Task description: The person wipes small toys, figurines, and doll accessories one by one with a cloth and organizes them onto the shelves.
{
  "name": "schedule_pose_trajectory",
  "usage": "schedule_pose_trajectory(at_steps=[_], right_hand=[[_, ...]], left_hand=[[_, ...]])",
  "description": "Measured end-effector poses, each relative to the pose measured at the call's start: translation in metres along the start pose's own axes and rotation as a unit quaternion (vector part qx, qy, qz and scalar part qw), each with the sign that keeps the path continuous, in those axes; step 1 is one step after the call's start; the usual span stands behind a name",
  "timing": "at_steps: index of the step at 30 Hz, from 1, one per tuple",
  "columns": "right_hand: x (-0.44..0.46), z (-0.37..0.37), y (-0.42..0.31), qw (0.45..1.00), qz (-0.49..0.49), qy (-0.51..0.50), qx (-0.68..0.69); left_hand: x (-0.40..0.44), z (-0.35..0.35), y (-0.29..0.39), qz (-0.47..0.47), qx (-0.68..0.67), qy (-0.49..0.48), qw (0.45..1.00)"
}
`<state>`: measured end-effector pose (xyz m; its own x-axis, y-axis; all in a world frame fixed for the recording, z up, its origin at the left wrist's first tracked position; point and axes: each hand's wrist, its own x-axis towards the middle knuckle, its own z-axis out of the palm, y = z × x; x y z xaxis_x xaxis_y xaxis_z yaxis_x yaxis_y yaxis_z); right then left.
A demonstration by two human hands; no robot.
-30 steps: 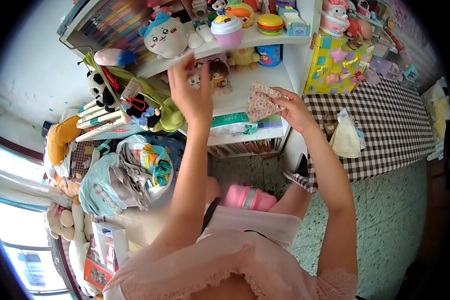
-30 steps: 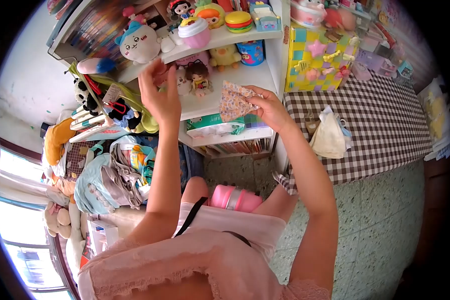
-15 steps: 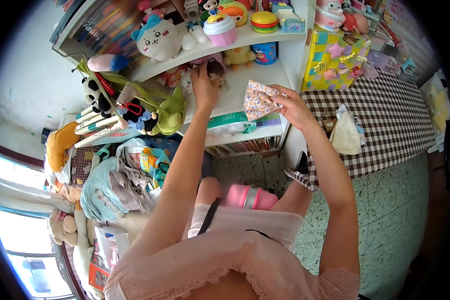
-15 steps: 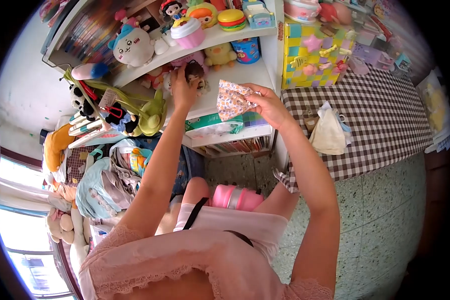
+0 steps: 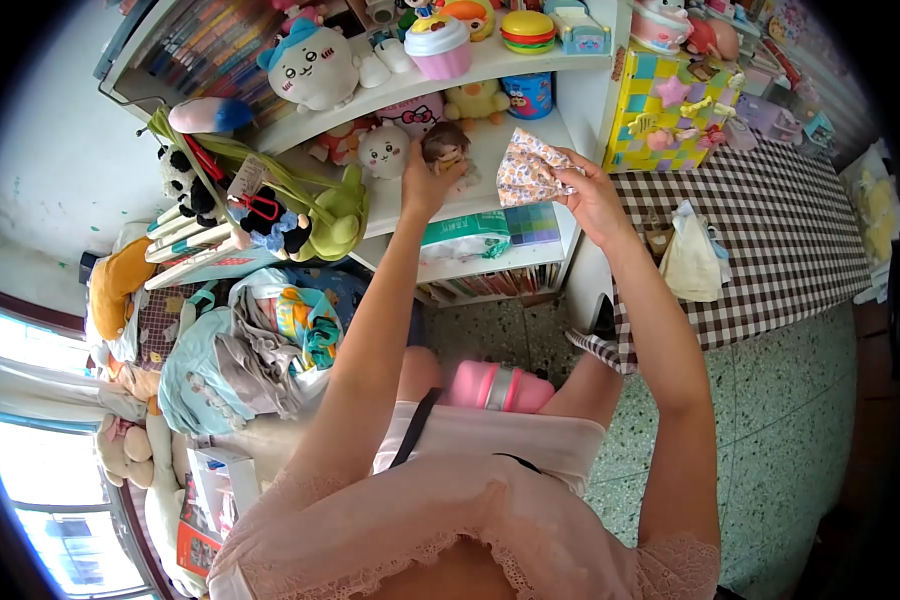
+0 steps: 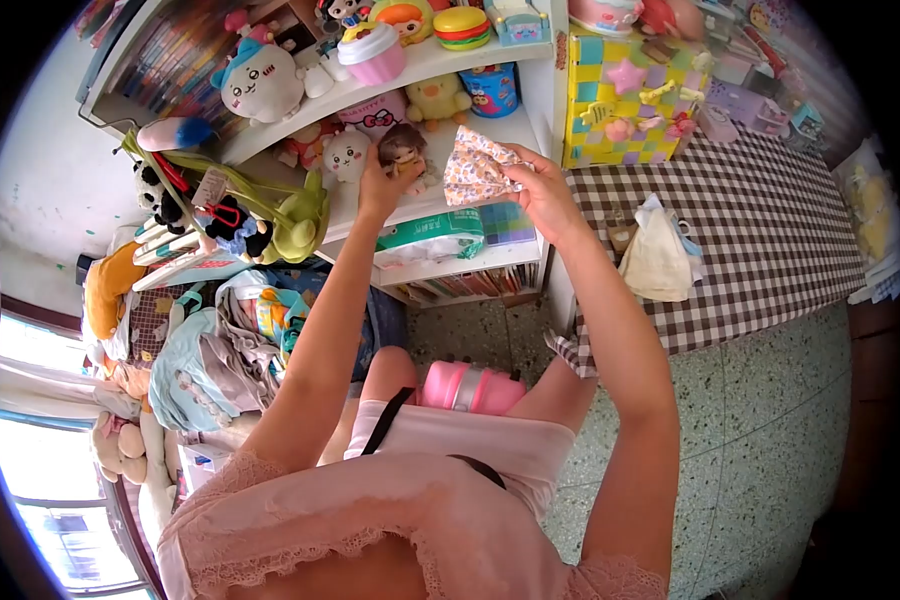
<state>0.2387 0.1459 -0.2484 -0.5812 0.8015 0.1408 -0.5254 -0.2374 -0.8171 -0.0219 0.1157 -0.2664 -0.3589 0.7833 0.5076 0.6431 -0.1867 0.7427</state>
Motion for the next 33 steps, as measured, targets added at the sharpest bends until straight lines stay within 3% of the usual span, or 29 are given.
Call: schedule_pose_trajectory(at_steps=[2,4,5,7,8,10,11,14,18,19,20,21,23,24,26,29,33], right_hand=[[0.001,-0.001,0.001,1.0,-0.012,0.014,0.008],[0.002,-0.003,0.003,0.998,-0.036,0.058,0.014],[0.004,-0.004,0.003,0.998,-0.036,0.058,0.015],[0.005,-0.007,0.004,0.988,-0.055,0.142,-0.028],[0.004,-0.008,0.004,0.988,-0.055,0.145,-0.027],[0.003,-0.004,-0.002,0.979,-0.062,0.191,-0.044],[0.002,-0.004,-0.001,0.979,-0.057,0.192,-0.046],[0.004,-0.003,0.002,0.977,-0.075,0.189,-0.062],[0.0,0.009,-0.002,0.974,-0.095,0.183,-0.098],[0.0,0.011,-0.003,0.958,-0.146,0.156,-0.191],[0.0,0.012,-0.004,0.931,-0.196,0.127,-0.282],[-0.003,0.019,-0.007,0.93,-0.196,0.128,-0.282],[-0.012,0.038,-0.012,0.797,-0.368,0.047,-0.476],[-0.014,0.043,-0.009,0.797,-0.368,0.048,-0.476],[-0.017,0.048,-0.004,0.712,-0.384,-0.108,-0.578],[-0.014,0.041,0.004,0.76,-0.308,-0.057,-0.569],[-0.011,0.035,-0.008,0.779,-0.329,0.048,-0.531]], left_hand=[[-0.002,0.001,-0.005,-0.042,-0.021,-0.01,0.999],[-0.002,-0.002,-0.005,-0.15,-0.062,-0.064,0.985],[-0.005,-0.002,-0.004,-0.149,-0.061,-0.064,0.985],[-0.019,-0.007,0.01,-0.223,-0.237,-0.089,0.941],[-0.028,-0.01,0.018,-0.224,-0.236,-0.091,0.941],[-0.048,-0.015,0.037,-0.281,-0.422,-0.111,0.855],[-0.057,-0.015,0.046,-0.285,-0.423,-0.109,0.853],[-0.075,-0.014,0.067,-0.316,-0.554,-0.088,0.765],[-0.089,-0.013,0.079,-0.328,-0.523,-0.097,0.781],[-0.092,-0.014,0.085,-0.328,-0.523,-0.096,0.781],[-0.095,-0.014,0.09,-0.311,-0.474,-0.115,0.816],[-0.097,-0.014,0.093,-0.294,-0.423,-0.135,0.847],[-0.1,-0.007,0.088,-0.283,-0.393,-0.141,0.864],[-0.102,-0.003,0.088,-0.285,-0.389,-0.136,0.865],[-0.104,-0.001,0.086,-0.288,-0.385,-0.13,0.867],[-0.106,-0.003,0.083,-0.303,-0.387,-0.135,0.86],[-0.107,-0.005,0.084,-0.299,-0.358,-0.145,0.873]])
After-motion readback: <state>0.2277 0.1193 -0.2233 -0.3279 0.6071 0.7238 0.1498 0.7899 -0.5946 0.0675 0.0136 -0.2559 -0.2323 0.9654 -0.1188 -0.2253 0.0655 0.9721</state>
